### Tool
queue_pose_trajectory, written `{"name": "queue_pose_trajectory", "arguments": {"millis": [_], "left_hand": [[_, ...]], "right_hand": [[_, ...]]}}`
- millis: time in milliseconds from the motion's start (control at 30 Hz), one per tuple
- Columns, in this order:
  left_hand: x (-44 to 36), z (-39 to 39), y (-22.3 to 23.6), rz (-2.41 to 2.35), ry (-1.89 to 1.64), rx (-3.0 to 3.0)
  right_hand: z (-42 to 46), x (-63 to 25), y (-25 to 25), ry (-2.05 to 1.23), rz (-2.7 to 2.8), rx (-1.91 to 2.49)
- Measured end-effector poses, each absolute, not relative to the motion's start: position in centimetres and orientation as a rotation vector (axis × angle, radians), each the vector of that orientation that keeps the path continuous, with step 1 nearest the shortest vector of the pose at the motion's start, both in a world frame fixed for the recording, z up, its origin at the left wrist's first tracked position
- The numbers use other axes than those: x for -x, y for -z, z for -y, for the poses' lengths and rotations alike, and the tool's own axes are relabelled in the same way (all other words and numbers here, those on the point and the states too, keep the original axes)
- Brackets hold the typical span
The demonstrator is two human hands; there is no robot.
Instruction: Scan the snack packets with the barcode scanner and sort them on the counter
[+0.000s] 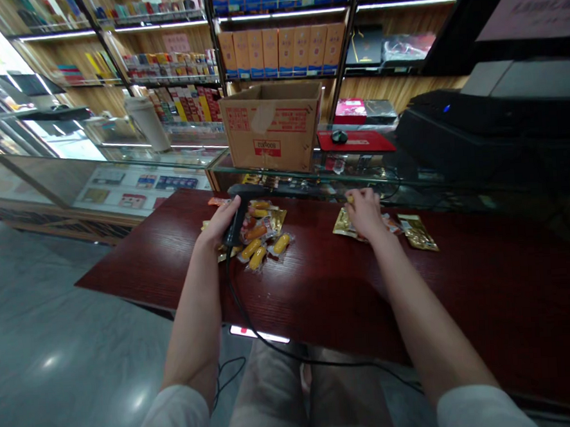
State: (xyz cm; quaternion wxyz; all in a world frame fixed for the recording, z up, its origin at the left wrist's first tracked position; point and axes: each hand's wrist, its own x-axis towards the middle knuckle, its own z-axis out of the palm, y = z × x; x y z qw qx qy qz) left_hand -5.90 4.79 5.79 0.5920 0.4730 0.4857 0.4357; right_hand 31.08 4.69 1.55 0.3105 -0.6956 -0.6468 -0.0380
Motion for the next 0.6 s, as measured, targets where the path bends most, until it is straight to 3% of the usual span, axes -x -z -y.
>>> {"name": "queue_pose_trajectory", "arguments": {"millis": [133, 267, 367, 600], "left_hand": [[6.8, -5.3, -5.7, -1.177, -1.175, -1.068], [6.9, -6.0, -4.8, -1.253, -1.197, -1.063], [6.8, -6.4, -4.2, -1.224, -1.239, -1.014], [6.5, -6.3, -4.2, -1.185, -1.242, -0.948]], "right_hand": [[-2.7, -34.2, 0.2, 0.014, 1.92, 2.162], [-2.6, -34.2, 0.1, -0.025, 2.063, 2.178], [-4.1, -30.2, -1.9, 0.028, 2.039, 2.011], [-9.0, -16.1, -2.8, -0.574, 2.071, 2.089]]}}
